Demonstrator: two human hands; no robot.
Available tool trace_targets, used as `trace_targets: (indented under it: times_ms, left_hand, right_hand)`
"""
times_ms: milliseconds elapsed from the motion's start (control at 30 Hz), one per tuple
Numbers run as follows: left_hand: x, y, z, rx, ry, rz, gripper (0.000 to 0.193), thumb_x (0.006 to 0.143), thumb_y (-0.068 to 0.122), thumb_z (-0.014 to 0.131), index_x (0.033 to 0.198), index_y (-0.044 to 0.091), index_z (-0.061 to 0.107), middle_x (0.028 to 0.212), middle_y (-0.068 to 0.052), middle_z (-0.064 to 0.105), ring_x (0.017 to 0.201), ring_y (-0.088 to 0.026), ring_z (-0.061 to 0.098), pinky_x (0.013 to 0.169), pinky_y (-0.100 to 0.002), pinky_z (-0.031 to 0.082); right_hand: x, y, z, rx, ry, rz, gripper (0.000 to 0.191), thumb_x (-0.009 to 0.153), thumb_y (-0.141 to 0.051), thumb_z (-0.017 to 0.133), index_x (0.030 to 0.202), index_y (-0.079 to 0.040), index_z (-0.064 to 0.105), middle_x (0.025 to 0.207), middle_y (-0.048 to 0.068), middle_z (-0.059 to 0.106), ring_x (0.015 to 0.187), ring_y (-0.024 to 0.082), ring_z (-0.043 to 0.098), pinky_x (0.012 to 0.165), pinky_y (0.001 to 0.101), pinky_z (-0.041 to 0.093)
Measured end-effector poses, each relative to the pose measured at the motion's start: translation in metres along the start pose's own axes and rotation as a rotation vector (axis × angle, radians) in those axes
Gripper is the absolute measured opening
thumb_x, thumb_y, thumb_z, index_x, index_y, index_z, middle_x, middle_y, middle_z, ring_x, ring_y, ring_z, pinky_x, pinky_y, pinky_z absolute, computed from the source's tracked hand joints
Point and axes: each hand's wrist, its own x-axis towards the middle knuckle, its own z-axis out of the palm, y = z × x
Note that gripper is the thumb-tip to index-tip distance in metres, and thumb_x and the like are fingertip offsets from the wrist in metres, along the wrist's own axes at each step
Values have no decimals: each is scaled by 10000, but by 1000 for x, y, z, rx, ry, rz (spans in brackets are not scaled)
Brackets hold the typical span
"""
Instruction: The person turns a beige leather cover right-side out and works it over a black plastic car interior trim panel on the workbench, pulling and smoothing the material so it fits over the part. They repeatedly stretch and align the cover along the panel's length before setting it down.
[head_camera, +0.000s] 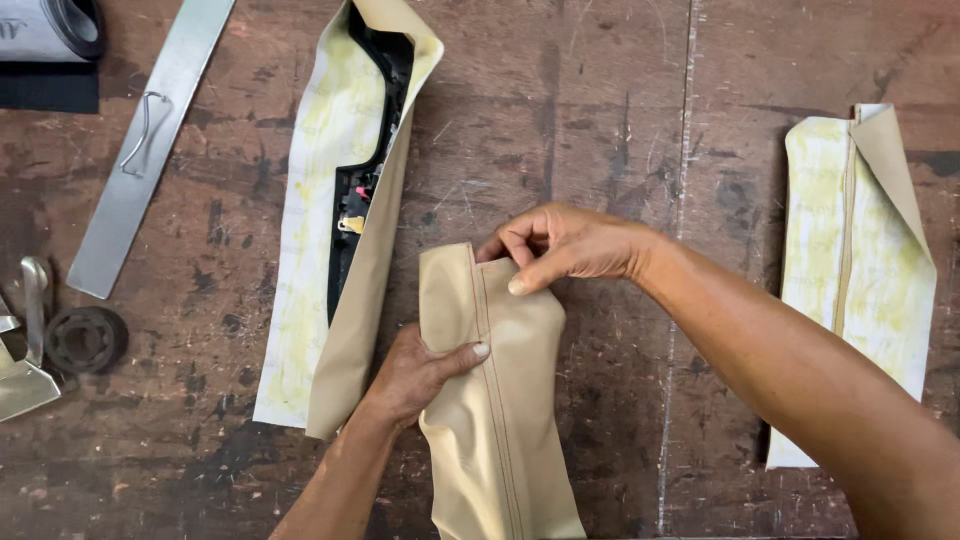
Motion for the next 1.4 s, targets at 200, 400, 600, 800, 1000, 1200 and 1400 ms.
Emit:
trace_targets:
  times_ms: [200, 400, 600, 800, 1000, 1200, 1400]
  left_hand:
    - [5, -6, -7, 24, -42, 88, 382, 817, 111, 812, 1159, -34, 721, 1019, -110, 783, 876, -163, 742, 789, -334, 625]
    - [7, -9, -7, 34, -30, 43, 352, 811, 119, 820, 1126, -21, 749, 985, -102, 788, 850, -162, 740, 772, -332, 620]
    - [5, -10, -11, 34, -30, 79, 359, 810, 126, 820, 1136, -6, 747, 1002, -92, 788, 866, -155, 731, 780, -329, 615]
    - [3, -9, -10, -2, -31, 57, 368, 812, 121, 816, 1140, -27, 739, 1006, -108, 786, 866, -176, 742, 775, -345, 621]
    - [1, -3, -8, 11, -19, 33, 401, 797, 112, 812, 1160, -33, 724, 1025, -121, 793, 881, -194, 762, 792, -355, 631]
    - [2, -3, -10, -17, -15, 52, 435, 788, 105, 816, 1186, -34, 711, 1052, -134, 783, 899, -199, 757, 800, -355, 630]
    - [2, -2, -14, -47, -6, 4, 426, 795, 93, 811, 1184, -46, 709, 1048, -143, 779, 894, -224, 758, 786, -370, 632]
  right_hand:
    - [11, -8, 12, -4, 35, 136, 296, 761, -148, 846, 954, -117, 623, 791, -70, 537, 755, 57, 481, 672, 246, 424]
    - [10, -13, 5, -414, -158, 296, 228, 746, -293, 850, 842, -155, 697, 717, -89, 617, 677, 49, 543, 602, 279, 440]
    - [-1, -29, -13, -506, -135, 261, 423, 766, -280, 891, 626, -71, 551, 736, 40, 542, 741, 156, 504, 680, 326, 407]
    - [1, -44, -8, -252, -28, 305, 327, 719, -280, 882, 908, -164, 642, 1068, 8, 725, 938, 149, 665, 841, 299, 564]
    - [11, -31, -3, -740, -66, 489, 321, 783, -324, 826, 955, -71, 727, 886, 64, 744, 784, 183, 650, 697, 374, 511]
    - [15, 11, -13, -777, 153, 410, 332, 845, -406, 795, 906, -92, 707, 798, 53, 737, 735, 168, 663, 651, 363, 505]
    - [2, 58, 13, -100, 478, 357, 316, 897, -300, 747, 1069, -63, 626, 908, 63, 710, 756, 149, 674, 602, 290, 587]
